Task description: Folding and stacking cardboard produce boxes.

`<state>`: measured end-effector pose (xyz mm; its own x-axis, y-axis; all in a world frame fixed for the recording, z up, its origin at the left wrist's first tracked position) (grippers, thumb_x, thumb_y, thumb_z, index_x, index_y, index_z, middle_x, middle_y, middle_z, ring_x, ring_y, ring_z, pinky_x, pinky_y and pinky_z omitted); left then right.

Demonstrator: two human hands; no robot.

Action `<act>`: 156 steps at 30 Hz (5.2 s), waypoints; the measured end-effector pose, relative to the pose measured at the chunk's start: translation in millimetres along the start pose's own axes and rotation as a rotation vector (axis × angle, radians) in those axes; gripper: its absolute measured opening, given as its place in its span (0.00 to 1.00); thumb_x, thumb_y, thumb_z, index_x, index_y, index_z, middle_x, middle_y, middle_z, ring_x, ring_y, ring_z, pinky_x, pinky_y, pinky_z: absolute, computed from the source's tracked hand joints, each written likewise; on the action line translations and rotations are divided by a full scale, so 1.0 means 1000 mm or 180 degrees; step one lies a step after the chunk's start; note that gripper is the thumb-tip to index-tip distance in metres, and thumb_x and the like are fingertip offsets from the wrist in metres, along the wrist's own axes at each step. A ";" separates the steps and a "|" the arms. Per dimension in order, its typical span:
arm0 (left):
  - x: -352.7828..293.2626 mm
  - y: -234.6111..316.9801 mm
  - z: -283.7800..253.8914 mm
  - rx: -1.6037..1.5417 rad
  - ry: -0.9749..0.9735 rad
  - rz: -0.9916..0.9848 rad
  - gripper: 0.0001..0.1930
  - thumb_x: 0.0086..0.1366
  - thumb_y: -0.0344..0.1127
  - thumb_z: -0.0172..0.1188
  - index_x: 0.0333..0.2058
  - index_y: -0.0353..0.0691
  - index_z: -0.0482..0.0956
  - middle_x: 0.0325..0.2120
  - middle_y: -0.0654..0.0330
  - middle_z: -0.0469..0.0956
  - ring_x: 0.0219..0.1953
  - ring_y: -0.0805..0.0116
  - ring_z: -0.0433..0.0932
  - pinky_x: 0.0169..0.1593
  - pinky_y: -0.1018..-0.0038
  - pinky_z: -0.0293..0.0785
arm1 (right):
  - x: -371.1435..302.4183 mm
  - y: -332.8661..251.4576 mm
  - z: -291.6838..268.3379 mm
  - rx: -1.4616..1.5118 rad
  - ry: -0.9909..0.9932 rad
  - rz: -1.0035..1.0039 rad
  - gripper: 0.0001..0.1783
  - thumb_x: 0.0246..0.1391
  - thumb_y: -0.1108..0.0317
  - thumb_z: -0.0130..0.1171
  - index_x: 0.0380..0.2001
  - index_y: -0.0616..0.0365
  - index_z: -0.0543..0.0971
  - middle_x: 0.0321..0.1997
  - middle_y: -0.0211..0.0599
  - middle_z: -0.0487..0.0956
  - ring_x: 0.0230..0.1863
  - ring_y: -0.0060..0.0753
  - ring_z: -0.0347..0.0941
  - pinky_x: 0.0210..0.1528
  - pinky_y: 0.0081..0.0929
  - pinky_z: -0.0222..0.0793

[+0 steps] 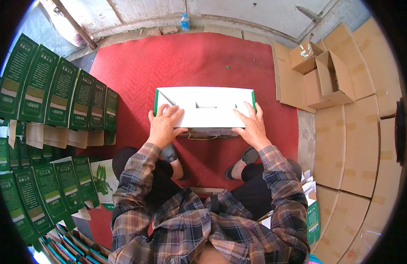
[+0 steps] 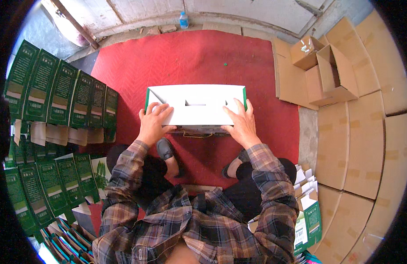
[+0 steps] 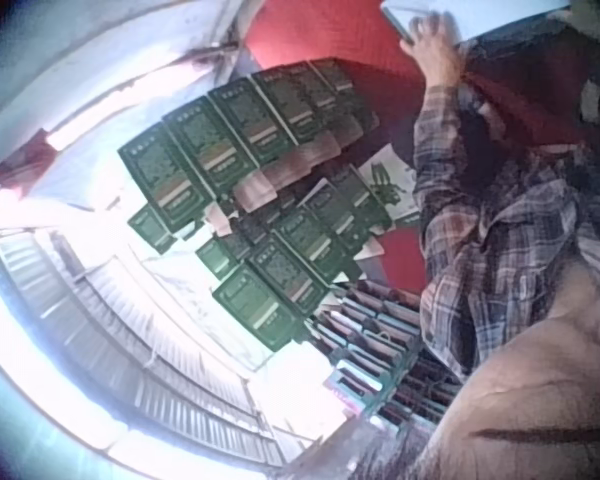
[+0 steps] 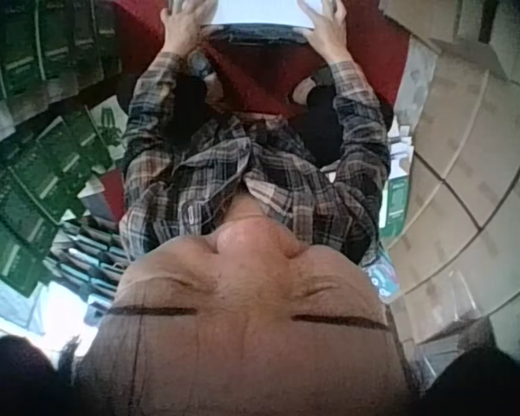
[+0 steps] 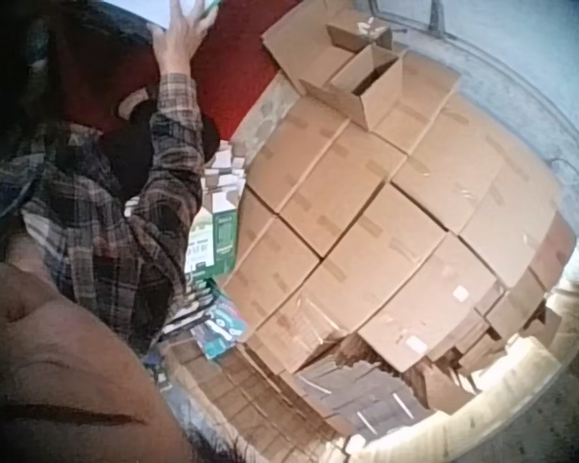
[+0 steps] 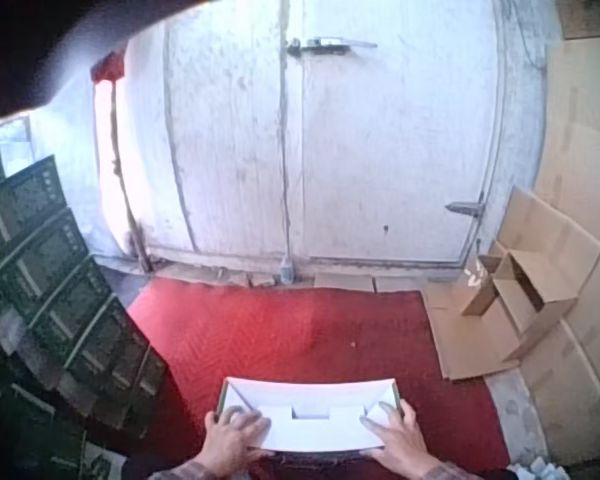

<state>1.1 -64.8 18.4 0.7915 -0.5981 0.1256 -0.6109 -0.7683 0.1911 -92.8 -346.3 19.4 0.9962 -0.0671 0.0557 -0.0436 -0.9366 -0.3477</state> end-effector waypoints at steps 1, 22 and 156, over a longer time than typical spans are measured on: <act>0.000 -0.001 0.000 -0.0002 -0.0004 -0.0007 0.34 0.45 0.53 0.68 0.53 0.54 0.73 0.54 0.67 0.69 0.58 0.59 0.61 0.53 0.48 0.55 | -0.001 -0.001 0.001 -0.0026 -0.0020 -0.0014 0.35 0.35 0.60 0.73 0.52 0.41 0.75 0.66 0.39 0.56 0.67 0.63 0.43 0.63 0.54 0.55; -0.010 -0.041 -0.008 -0.1480 0.1257 -0.0845 0.28 0.59 0.39 0.60 0.57 0.37 0.66 0.48 0.51 0.69 0.48 0.59 0.70 0.49 0.68 0.69 | -0.009 0.041 -0.010 0.2029 0.1085 0.0748 0.19 0.52 0.61 0.61 0.45 0.58 0.74 0.48 0.41 0.68 0.43 0.33 0.73 0.40 0.28 0.72; -0.006 0.007 0.061 -0.0810 -0.0278 0.0095 0.41 0.39 0.45 0.72 0.54 0.43 0.66 0.45 0.59 0.69 0.52 0.59 0.65 0.57 0.58 0.56 | 0.005 0.085 -0.061 0.1136 0.0751 0.0922 0.28 0.59 0.66 0.52 0.61 0.63 0.62 0.64 0.46 0.64 0.65 0.38 0.59 0.64 0.31 0.54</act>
<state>-8.8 -80.3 -40.0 0.7620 -0.6454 0.0524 -0.6010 -0.6747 0.4285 -96.3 -446.9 47.4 0.9011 -0.4208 0.1051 -0.2458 -0.6951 -0.6756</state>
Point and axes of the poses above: each hand's wrist, its own x-axis towards the middle knuckle, its own z-axis out of the palm, y = z × x, the point moved 3 cm from there along x, towards the middle knuckle
